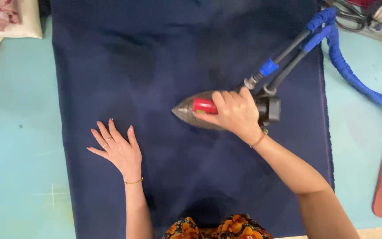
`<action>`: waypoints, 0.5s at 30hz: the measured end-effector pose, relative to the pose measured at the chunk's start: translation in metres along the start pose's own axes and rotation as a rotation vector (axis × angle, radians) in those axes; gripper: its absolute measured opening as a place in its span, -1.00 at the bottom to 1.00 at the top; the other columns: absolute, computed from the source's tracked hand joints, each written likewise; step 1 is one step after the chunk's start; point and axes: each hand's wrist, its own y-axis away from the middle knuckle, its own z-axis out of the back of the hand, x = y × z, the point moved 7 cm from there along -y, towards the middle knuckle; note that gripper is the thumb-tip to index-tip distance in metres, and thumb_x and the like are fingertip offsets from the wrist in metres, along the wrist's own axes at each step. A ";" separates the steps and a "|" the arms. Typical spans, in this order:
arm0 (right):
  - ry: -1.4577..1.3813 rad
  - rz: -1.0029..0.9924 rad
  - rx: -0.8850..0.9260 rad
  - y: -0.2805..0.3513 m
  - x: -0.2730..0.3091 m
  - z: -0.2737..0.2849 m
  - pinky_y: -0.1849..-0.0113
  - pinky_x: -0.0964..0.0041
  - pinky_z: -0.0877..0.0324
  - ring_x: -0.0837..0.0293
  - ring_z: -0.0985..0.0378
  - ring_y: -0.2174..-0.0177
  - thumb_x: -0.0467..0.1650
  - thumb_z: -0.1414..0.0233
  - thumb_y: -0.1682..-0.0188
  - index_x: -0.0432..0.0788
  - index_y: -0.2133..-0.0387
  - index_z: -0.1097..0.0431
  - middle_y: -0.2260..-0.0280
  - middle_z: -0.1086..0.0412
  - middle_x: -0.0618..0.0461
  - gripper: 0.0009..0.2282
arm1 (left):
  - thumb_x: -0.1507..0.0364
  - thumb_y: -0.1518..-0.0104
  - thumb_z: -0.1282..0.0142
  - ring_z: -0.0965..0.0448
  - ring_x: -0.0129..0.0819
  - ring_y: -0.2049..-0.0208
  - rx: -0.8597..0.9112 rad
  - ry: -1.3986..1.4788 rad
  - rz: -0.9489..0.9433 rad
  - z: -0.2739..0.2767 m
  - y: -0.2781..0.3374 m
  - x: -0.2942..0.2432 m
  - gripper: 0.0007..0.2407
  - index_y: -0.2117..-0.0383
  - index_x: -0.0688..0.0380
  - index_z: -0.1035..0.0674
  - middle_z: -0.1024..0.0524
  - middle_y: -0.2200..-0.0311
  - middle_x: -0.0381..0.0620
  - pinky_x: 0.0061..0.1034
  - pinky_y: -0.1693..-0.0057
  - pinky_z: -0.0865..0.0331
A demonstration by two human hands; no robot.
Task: Ironing a large piece of blue fabric and then folding it on a studio table.
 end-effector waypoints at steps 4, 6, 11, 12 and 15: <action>0.014 -0.029 -0.030 -0.037 -0.007 -0.034 0.38 0.20 -0.16 0.13 -0.33 0.65 0.11 -0.18 0.08 -0.06 0.56 -0.29 0.70 -0.24 0.12 -0.48 | 0.11 -0.46 0.05 0.02 0.20 -0.49 -0.015 -0.014 0.043 0.003 -0.008 0.020 -0.49 -0.35 0.26 -0.37 -0.14 -0.45 0.21 0.42 -0.40 0.31; 0.043 -0.087 -0.125 -0.056 -0.015 -0.044 0.34 0.19 -0.21 0.09 -0.33 0.67 0.10 -0.17 0.05 -0.09 0.52 -0.32 0.69 -0.27 0.09 -0.48 | 0.14 -0.46 0.03 0.01 0.23 -0.47 -0.024 -0.041 0.076 0.004 -0.014 0.037 -0.50 -0.34 0.29 -0.37 -0.13 -0.43 0.24 0.46 -0.37 0.30; 0.102 -0.110 -0.173 -0.091 -0.031 -0.073 0.34 0.17 -0.20 0.08 -0.33 0.69 0.10 -0.15 -0.04 -0.09 0.54 -0.30 0.72 -0.24 0.08 -0.46 | 0.24 -0.46 -0.04 -0.06 0.25 -0.45 -0.132 -0.102 0.161 0.013 -0.027 0.101 -0.57 -0.30 0.31 -0.38 -0.14 -0.44 0.27 0.39 -0.37 0.19; 0.120 -0.116 -0.175 -0.097 -0.033 -0.077 0.35 0.18 -0.20 0.08 -0.32 0.71 0.09 -0.15 -0.06 -0.08 0.56 -0.28 0.74 -0.23 0.09 -0.46 | 0.28 -0.47 -0.06 -0.13 0.24 -0.42 -0.188 -0.178 0.166 0.016 -0.028 0.115 -0.60 -0.27 0.32 -0.39 -0.16 -0.44 0.26 0.32 -0.38 0.07; 0.181 -0.126 -0.185 -0.104 -0.036 -0.083 0.35 0.20 -0.19 0.09 -0.31 0.72 0.09 -0.15 -0.09 -0.06 0.59 -0.24 0.74 -0.23 0.09 -0.45 | 0.29 -0.44 -0.13 -0.41 0.18 -0.04 -0.195 -0.089 0.250 0.032 -0.041 0.135 -0.68 -0.14 0.28 -0.50 -0.48 -0.04 0.24 0.02 -0.06 -0.23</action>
